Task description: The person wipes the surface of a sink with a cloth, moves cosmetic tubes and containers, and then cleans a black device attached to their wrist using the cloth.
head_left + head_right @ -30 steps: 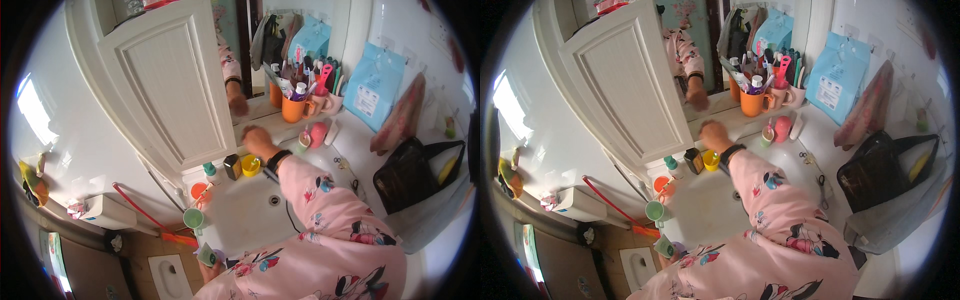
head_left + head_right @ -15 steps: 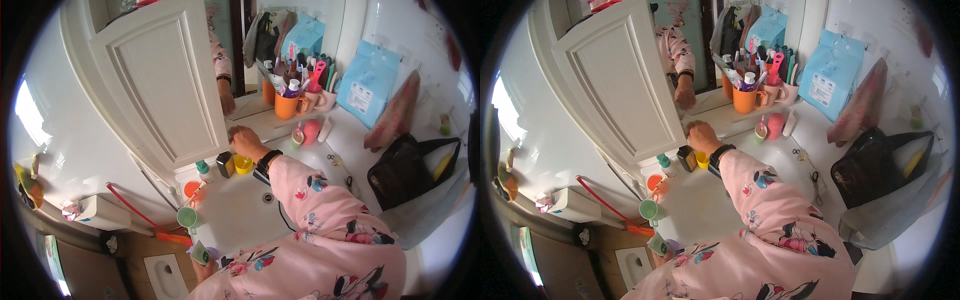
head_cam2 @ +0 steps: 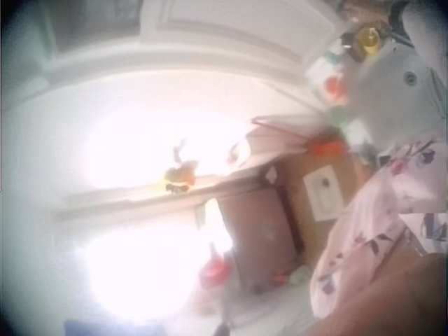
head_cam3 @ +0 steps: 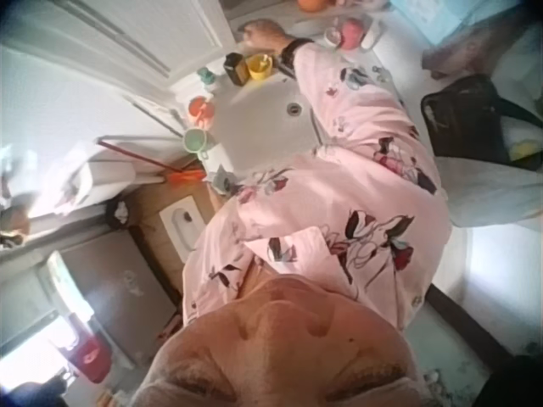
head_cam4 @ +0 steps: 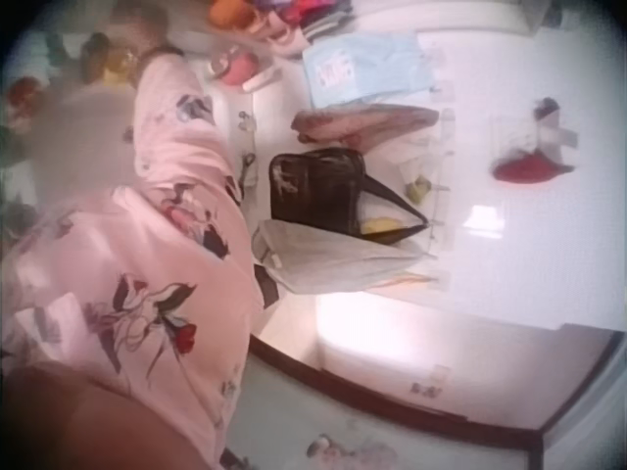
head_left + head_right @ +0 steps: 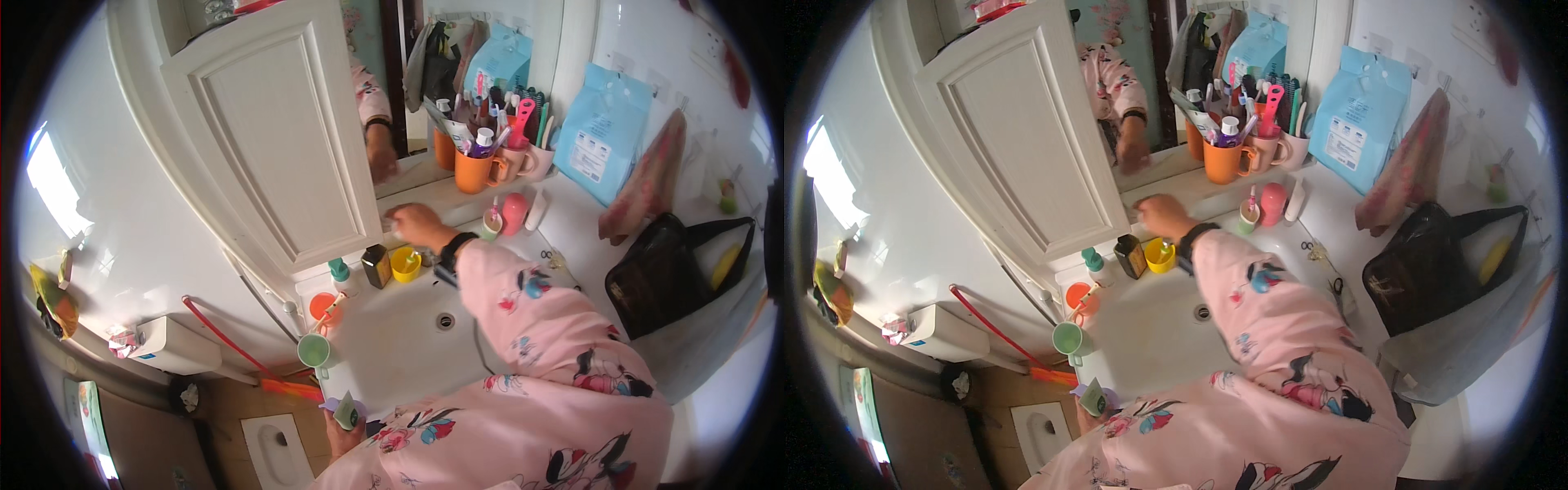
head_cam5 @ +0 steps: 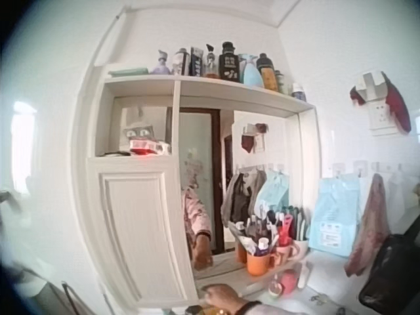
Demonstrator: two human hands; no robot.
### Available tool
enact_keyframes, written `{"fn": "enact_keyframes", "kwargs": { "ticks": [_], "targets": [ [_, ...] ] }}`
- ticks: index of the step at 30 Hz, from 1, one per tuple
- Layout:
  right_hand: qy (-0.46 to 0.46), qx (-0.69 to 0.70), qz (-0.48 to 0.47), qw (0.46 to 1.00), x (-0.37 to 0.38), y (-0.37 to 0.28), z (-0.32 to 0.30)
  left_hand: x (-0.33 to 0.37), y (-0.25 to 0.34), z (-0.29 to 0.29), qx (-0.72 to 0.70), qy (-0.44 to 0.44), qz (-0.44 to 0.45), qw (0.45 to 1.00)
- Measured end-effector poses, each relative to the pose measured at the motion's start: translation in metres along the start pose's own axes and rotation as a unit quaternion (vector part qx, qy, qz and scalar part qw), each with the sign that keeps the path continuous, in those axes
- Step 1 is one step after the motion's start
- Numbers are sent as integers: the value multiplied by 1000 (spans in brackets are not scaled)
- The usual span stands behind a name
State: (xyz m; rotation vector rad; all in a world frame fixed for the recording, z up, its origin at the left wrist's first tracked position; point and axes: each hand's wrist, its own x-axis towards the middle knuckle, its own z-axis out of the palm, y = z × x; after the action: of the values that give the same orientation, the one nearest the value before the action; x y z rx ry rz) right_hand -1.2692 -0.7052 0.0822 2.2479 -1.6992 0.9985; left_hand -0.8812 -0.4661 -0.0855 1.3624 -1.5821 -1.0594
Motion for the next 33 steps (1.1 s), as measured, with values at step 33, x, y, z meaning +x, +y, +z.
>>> {"fn": "enact_keyframes", "kwargs": {
  "ticks": [33],
  "targets": [
    [54,-263,95,959,-48,24,-23,-14,-4,0,-56,26,19,998]
  ]
}}
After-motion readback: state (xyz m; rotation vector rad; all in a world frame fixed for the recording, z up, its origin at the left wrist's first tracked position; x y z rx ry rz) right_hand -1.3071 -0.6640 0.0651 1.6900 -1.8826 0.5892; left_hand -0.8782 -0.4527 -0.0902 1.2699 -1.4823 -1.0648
